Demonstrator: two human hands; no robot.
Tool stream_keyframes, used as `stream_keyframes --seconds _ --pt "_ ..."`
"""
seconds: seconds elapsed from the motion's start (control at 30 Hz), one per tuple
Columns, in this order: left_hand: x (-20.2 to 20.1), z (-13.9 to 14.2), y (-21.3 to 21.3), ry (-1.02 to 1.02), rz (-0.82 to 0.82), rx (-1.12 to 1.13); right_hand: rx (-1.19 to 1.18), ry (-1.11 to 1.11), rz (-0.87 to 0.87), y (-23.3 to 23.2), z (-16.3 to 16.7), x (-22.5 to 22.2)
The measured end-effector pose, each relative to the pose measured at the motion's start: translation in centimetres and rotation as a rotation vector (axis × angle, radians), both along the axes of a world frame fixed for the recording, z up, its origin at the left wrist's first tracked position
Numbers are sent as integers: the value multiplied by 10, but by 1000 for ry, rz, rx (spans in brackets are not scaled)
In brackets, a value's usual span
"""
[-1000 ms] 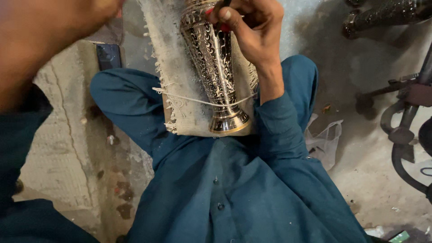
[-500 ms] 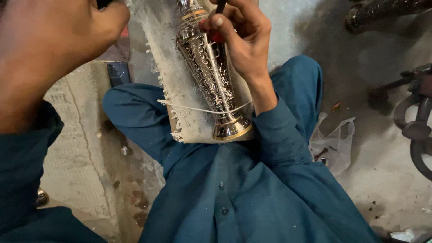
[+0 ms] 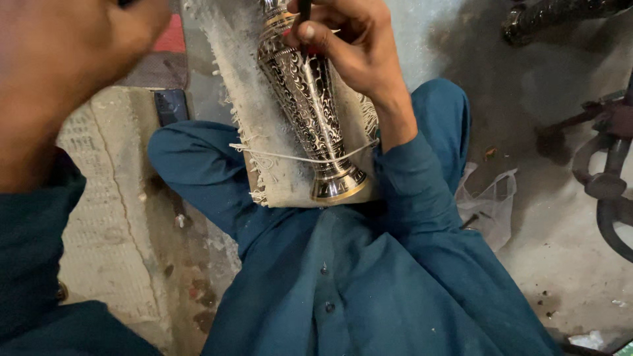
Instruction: The person is engraving a metal vase using a hammer and a chisel. They repeatedly strike the chisel to create intricate patterns on the vase's surface.
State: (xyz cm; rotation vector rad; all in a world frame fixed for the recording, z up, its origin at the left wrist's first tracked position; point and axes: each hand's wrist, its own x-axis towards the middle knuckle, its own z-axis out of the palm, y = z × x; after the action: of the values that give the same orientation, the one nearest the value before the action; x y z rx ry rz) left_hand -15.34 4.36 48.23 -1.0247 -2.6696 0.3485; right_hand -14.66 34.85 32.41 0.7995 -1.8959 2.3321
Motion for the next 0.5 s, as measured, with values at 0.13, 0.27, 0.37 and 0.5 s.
stream_keyframes --seconds 0.13,0.27,0.37,0.5 --pt "3 -15 -18 -45 3 100 -94 -64 -108 -3 -9 -1" --pt "20 -68 -49 -277 36 580 -360 -284 -333 0 -19 8" --pt "52 -127 -63 -586 193 901 -453 -335 -349 17 -21 30" --pt "93 -180 -68 -959 482 800 -354 -364 -394 40 -21 62"
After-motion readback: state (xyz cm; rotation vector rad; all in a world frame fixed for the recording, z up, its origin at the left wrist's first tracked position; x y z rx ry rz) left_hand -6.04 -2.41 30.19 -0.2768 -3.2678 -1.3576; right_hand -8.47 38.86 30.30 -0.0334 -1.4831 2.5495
